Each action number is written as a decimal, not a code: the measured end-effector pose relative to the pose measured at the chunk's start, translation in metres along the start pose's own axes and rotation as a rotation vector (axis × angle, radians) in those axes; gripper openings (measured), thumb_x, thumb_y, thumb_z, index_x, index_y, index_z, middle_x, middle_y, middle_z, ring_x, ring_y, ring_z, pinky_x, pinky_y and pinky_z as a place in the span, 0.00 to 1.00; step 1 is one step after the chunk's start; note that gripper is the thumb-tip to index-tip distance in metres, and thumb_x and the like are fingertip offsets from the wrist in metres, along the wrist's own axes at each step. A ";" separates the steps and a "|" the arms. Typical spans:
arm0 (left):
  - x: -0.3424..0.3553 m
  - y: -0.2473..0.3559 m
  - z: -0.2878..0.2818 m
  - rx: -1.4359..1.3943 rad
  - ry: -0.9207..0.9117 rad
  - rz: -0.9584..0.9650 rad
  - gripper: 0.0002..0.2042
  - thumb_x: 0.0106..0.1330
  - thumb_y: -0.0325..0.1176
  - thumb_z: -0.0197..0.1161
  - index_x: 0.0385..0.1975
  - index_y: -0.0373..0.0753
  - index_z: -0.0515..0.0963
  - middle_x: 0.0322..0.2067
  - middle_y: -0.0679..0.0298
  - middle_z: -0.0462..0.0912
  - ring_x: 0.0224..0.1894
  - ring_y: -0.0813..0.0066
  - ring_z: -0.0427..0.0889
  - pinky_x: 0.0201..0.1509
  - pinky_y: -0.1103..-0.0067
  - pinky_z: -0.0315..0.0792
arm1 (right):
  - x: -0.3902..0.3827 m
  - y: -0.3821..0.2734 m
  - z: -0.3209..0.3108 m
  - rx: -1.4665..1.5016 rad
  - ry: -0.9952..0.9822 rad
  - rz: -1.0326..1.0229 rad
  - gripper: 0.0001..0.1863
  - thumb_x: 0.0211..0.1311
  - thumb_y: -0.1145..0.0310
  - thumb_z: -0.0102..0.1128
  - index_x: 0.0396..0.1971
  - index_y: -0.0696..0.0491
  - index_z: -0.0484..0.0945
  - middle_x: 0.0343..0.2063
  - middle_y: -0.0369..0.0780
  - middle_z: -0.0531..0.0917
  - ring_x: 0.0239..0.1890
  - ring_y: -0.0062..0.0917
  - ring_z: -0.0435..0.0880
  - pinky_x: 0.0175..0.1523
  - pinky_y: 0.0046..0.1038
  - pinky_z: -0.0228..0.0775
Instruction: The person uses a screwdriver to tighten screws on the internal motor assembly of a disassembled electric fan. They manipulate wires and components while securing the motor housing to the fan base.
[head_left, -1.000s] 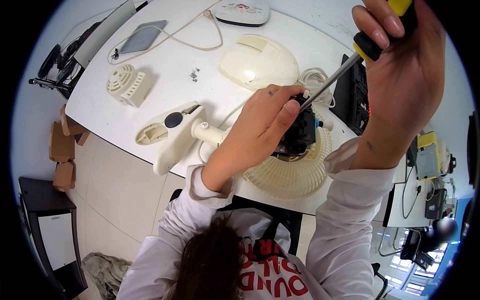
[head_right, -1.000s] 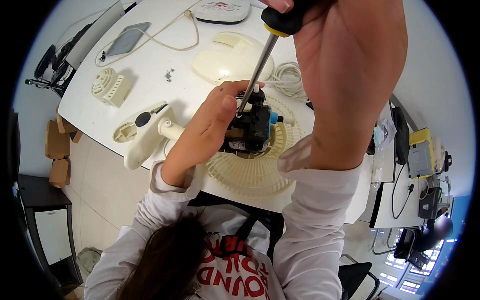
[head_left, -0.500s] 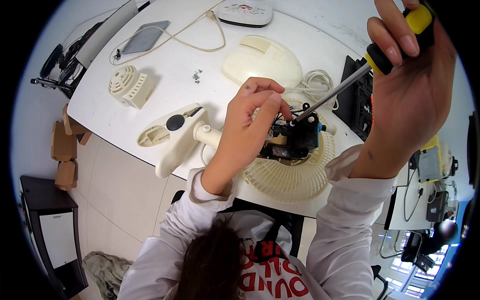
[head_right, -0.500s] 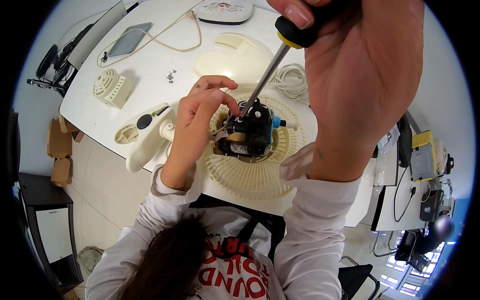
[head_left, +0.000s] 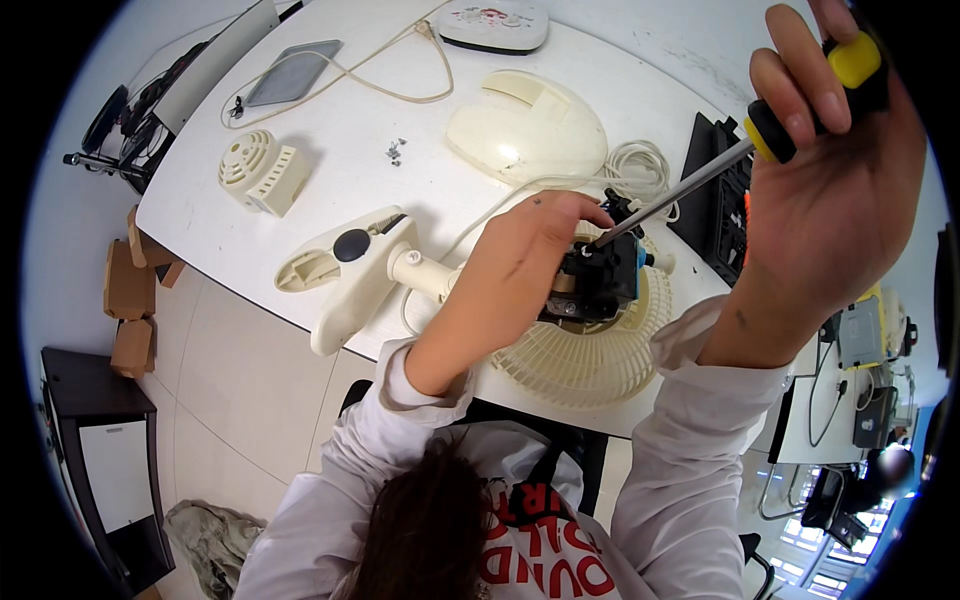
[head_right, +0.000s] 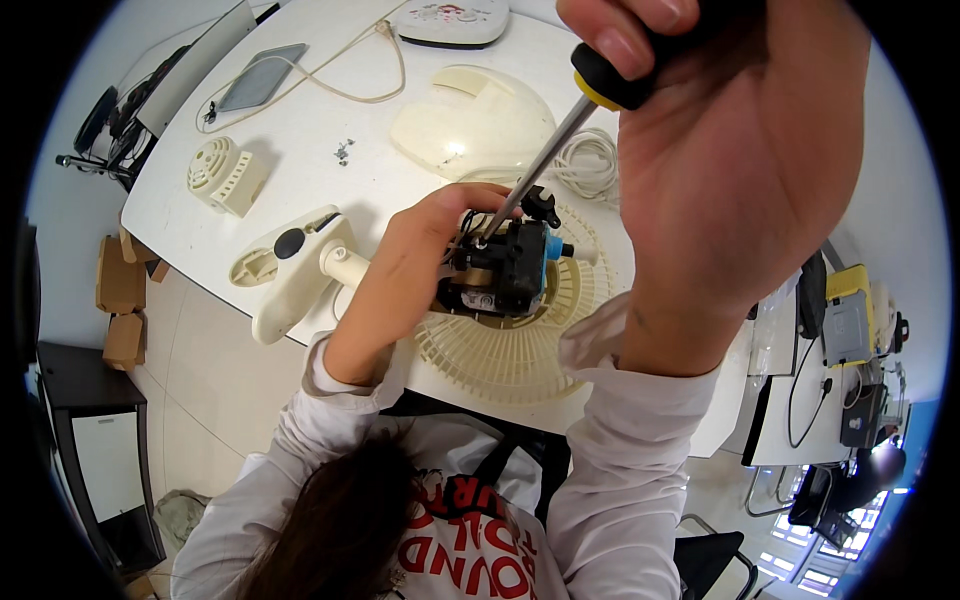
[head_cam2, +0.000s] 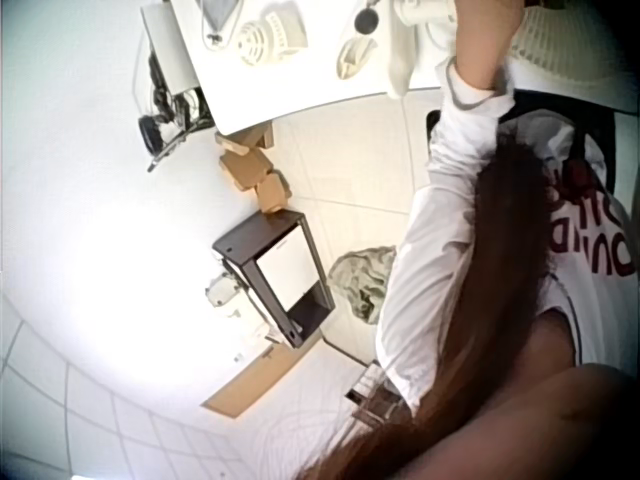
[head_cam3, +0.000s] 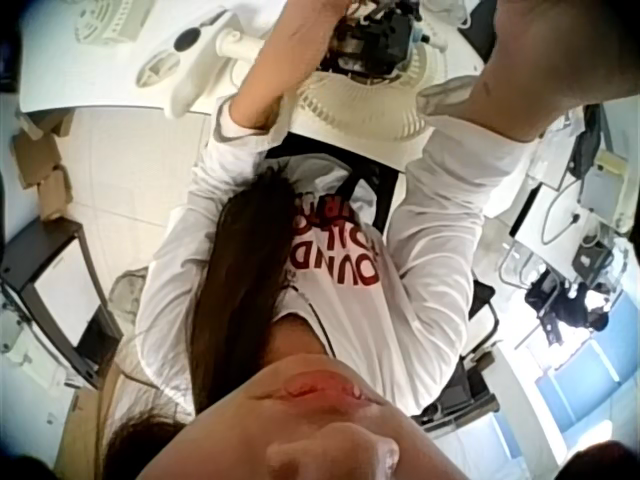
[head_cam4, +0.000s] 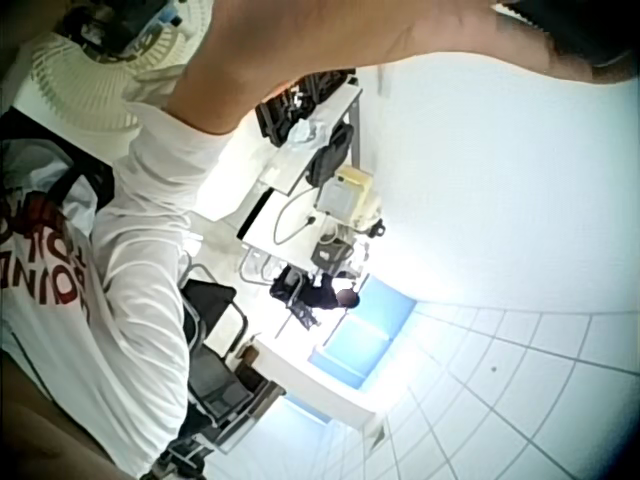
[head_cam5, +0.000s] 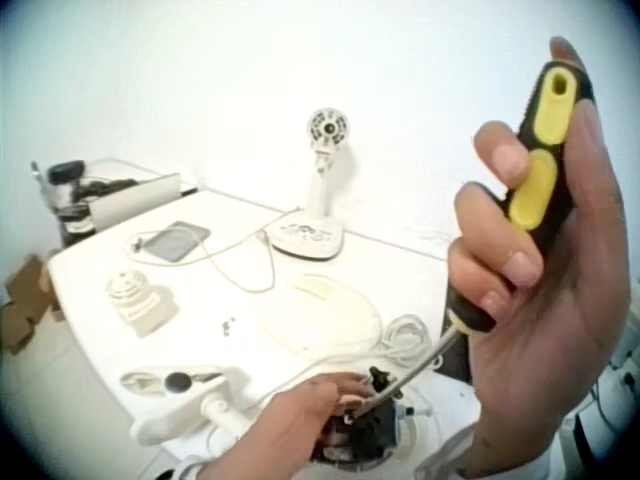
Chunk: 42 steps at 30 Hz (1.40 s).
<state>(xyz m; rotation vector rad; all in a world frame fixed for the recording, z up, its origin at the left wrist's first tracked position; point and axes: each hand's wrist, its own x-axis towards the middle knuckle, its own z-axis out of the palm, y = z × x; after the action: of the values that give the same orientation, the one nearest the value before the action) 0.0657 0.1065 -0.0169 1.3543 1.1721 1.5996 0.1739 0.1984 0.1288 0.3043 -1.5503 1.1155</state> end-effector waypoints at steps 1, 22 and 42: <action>0.000 0.004 0.000 -0.072 0.032 0.003 0.17 0.75 0.39 0.45 0.44 0.32 0.78 0.47 0.54 0.80 0.50 0.60 0.77 0.56 0.74 0.69 | 0.000 0.000 -0.001 -0.001 -0.002 -0.001 0.24 0.74 0.61 0.43 0.65 0.51 0.53 0.32 0.35 0.70 0.17 0.10 0.67 0.20 0.09 0.66; -0.015 -0.001 -0.013 0.214 0.065 0.301 0.09 0.52 0.24 0.72 0.34 0.37 0.85 0.48 0.61 0.82 0.60 0.55 0.74 0.60 0.67 0.70 | 0.016 0.003 -0.007 0.183 -0.087 0.101 0.24 0.64 0.70 0.57 0.56 0.56 0.59 0.27 0.36 0.75 0.13 0.16 0.72 0.18 0.13 0.72; -0.011 0.000 -0.016 0.204 0.023 0.290 0.10 0.53 0.23 0.71 0.36 0.38 0.85 0.47 0.62 0.81 0.60 0.57 0.74 0.59 0.67 0.71 | 0.046 0.017 -0.033 0.772 -0.460 0.485 0.31 0.60 0.70 0.67 0.55 0.61 0.57 0.40 0.37 0.70 0.29 0.17 0.77 0.43 0.21 0.72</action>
<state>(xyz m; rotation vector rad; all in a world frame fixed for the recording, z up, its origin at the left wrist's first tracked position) 0.0518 0.0930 -0.0208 1.7053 1.2223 1.7356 0.1674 0.2496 0.1572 0.7693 -1.5585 2.1376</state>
